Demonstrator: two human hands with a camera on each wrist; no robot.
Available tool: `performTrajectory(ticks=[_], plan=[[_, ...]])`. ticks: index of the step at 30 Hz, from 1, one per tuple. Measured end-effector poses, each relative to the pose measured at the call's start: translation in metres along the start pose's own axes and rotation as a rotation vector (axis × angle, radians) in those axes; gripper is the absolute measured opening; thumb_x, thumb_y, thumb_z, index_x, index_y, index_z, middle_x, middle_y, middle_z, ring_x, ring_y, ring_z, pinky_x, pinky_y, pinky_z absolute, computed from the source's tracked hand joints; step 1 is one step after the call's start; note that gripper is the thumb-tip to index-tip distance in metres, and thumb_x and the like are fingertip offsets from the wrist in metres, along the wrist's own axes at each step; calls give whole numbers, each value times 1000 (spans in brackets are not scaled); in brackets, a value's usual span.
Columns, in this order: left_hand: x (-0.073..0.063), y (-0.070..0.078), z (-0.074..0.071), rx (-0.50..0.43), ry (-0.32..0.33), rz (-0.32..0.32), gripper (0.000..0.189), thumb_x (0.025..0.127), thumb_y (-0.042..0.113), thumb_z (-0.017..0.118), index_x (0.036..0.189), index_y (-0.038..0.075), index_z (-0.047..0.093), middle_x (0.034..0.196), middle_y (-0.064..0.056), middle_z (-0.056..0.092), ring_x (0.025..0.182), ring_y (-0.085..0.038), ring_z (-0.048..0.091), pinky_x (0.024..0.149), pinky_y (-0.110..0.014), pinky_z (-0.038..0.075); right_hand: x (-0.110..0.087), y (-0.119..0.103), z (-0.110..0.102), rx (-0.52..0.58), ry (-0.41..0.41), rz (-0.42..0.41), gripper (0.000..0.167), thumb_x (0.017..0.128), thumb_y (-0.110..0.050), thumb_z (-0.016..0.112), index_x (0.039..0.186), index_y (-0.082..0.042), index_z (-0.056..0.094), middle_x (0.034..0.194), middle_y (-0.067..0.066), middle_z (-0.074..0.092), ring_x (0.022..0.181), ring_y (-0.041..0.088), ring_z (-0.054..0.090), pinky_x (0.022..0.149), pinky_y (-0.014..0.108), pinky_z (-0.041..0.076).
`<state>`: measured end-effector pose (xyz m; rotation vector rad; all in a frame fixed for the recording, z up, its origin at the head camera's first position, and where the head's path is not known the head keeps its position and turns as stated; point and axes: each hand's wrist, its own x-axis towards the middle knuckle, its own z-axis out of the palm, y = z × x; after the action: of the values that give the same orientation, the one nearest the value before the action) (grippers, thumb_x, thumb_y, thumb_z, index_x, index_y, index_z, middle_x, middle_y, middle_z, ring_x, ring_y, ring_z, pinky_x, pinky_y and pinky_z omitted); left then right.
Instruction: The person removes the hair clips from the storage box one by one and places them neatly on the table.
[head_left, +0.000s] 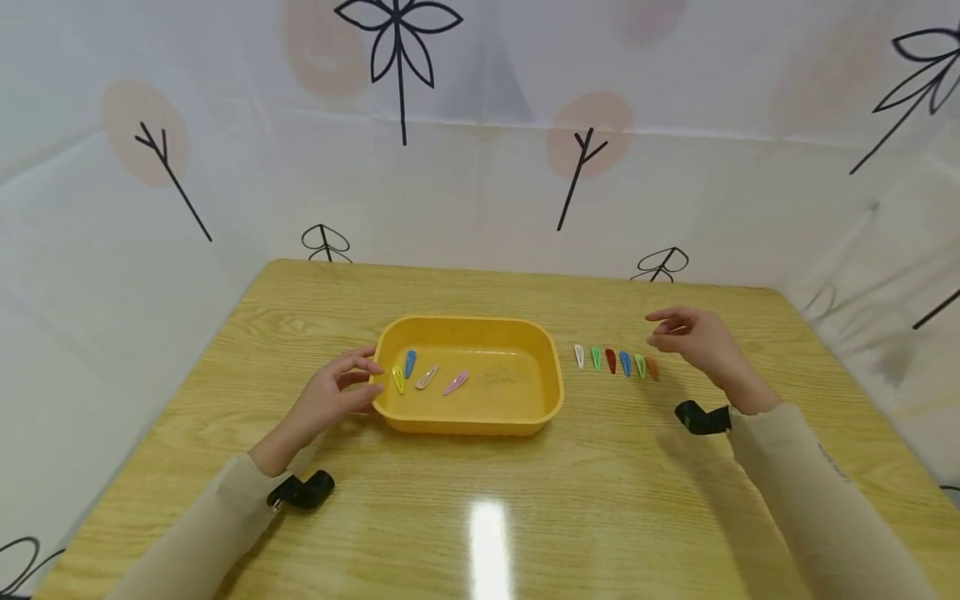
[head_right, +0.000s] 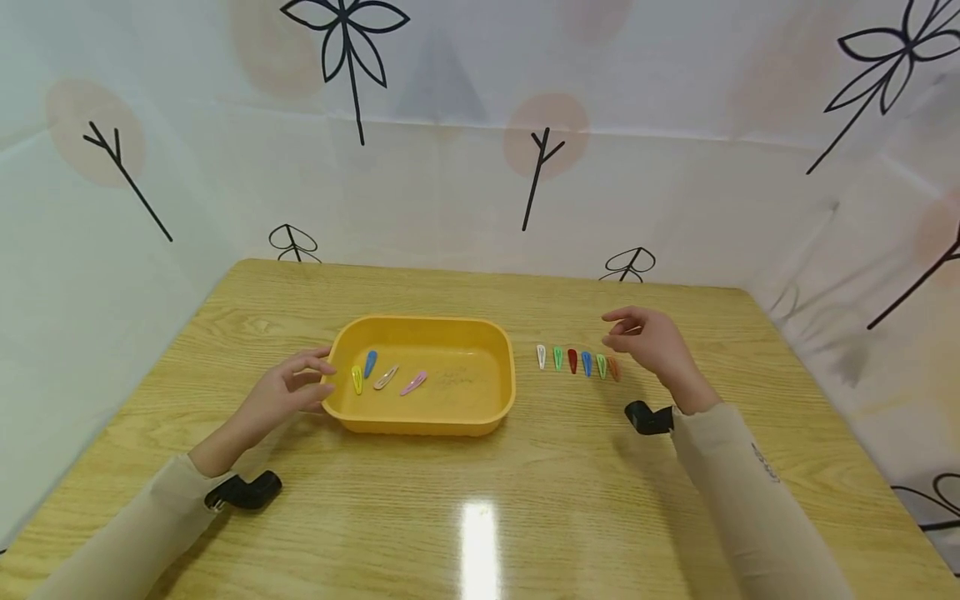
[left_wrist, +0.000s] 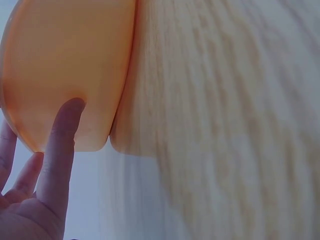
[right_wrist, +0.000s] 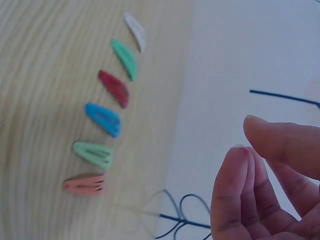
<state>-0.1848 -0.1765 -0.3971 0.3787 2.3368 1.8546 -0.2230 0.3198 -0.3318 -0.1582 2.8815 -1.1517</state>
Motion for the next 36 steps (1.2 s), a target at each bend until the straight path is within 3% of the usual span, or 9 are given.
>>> performTrajectory(ticks=[11, 17, 25, 36], plan=[[0, -1, 0, -11, -4, 4, 30, 87, 7, 65, 109, -10, 54, 147, -15, 28, 119, -42, 42, 70, -34, 56, 7, -38, 4, 2, -39, -13, 42, 89, -27, 65, 124, -5, 55, 103, 13, 56, 94, 25, 56, 77, 37, 46], [1, -1, 0, -8, -6, 9, 31, 87, 8, 66, 109, -10, 54, 146, -16, 28, 119, -42, 42, 70, -35, 56, 14, -58, 11, -18, -35, -81, 35, 89, -18, 66, 120, -5, 58, 98, 12, 57, 88, 24, 57, 71, 35, 48], [1, -3, 0, -13, -1, 7, 30, 87, 7, 66, 109, -10, 54, 146, -15, 29, 119, -42, 42, 70, -35, 56, 23, -81, 26, 0, -64, -124, 31, 88, -14, 66, 116, -4, 60, 95, 12, 58, 87, 25, 58, 68, 29, 48], [3, -2, -1, -7, -9, 2, 33, 87, 10, 66, 110, -11, 54, 147, -15, 28, 121, -42, 41, 71, -35, 56, 41, -103, 53, 70, -140, -209, 28, 86, -8, 67, 114, -5, 62, 92, 10, 59, 85, 23, 57, 73, 32, 51]])
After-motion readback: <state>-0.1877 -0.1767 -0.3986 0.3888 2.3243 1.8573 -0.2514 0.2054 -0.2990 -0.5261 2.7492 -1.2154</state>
